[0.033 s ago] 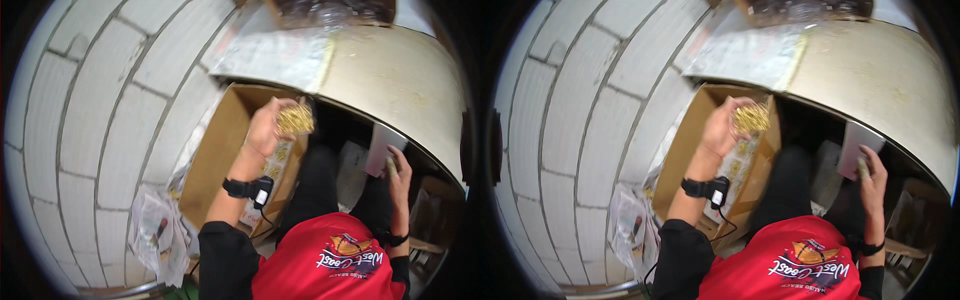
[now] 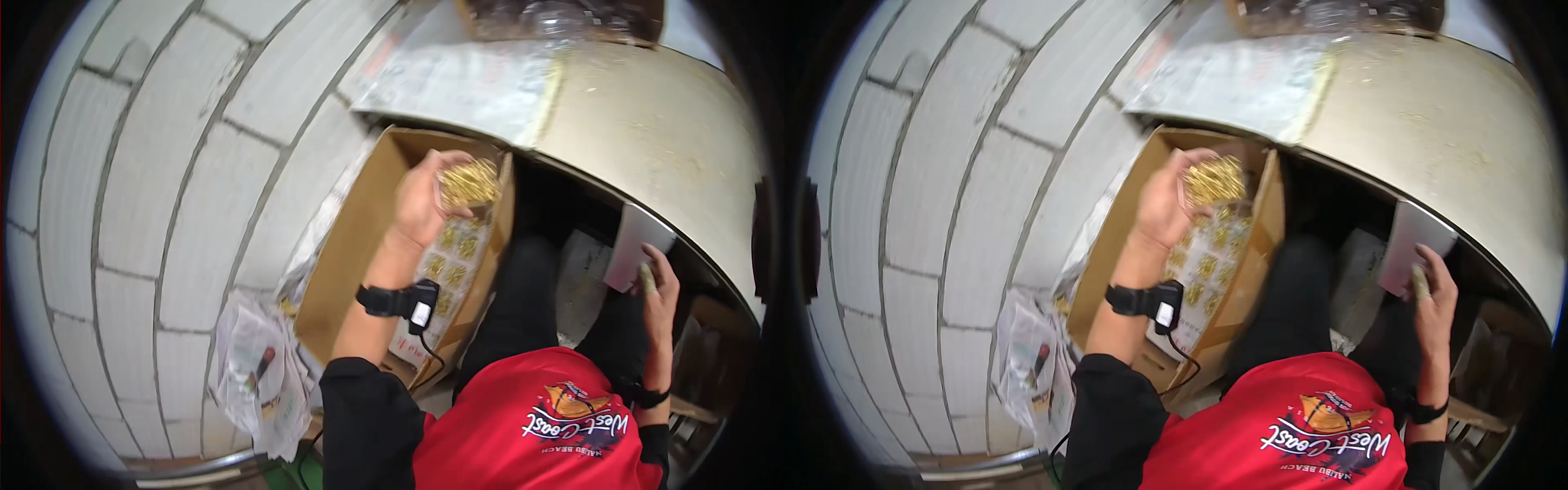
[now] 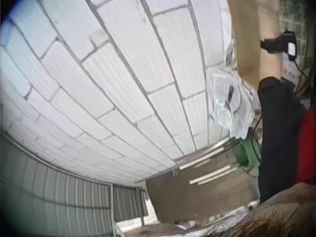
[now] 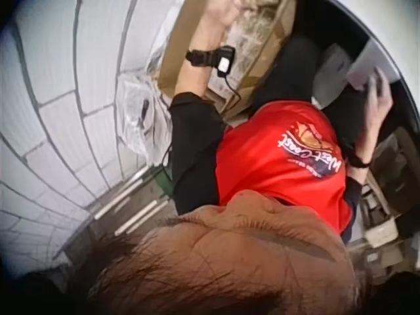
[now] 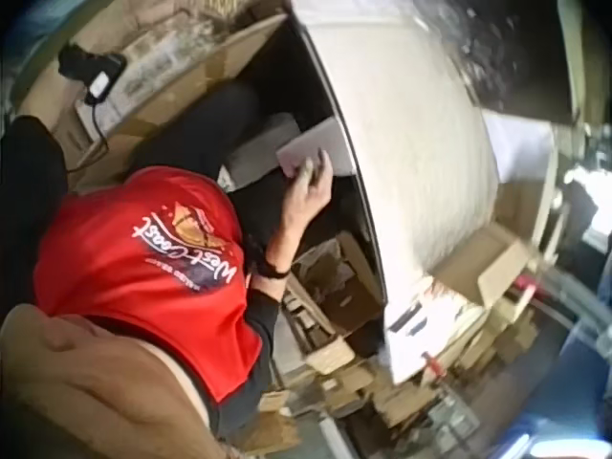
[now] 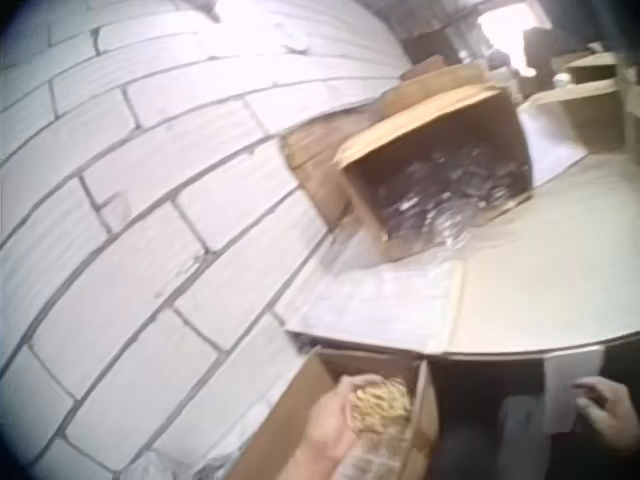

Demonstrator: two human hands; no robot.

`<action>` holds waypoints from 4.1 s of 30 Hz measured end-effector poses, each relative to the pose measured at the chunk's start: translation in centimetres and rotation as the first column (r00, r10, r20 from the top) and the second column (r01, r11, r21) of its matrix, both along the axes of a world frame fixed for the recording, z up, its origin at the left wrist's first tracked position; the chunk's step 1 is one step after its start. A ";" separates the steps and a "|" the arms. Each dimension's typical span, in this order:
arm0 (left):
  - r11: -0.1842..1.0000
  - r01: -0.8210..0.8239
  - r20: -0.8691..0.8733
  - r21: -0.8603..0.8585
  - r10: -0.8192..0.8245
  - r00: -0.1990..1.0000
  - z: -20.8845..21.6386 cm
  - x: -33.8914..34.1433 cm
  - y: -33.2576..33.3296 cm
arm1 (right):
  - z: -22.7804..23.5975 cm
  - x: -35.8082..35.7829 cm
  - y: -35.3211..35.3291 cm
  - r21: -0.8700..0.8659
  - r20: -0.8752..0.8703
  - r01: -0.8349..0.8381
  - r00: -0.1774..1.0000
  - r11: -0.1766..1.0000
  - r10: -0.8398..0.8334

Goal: The person sits on the floor and repeatedly scoops small yellow items from a table into a clear plastic container, then places the filled container into a cardboard box. This process is repeated multiple times throughout the video.

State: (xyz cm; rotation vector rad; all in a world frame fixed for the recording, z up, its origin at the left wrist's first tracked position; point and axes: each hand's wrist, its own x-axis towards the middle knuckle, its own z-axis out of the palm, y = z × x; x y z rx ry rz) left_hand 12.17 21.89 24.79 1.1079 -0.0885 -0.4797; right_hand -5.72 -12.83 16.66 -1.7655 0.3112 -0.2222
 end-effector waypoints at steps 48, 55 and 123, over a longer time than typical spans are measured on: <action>0.701 -0.252 0.528 0.667 -0.206 0.824 -6.4 10.6 -3.7 | -3.6 10.9 -28.5 -0.880 -0.018 0.261 0.817 0.397 -0.577; 0.577 -0.553 0.787 0.602 -0.309 0.534 -6.5 25.4 -21.0 | 0.0 18.8 -17.1 -0.830 -0.319 -0.276 0.948 0.485 -0.006; 0.865 0.478 -0.559 -0.149 -0.473 0.681 -23.5 -10.0 -21.6 | 0.0 5.9 -4.0 -0.680 0.186 -0.052 0.952 0.731 0.241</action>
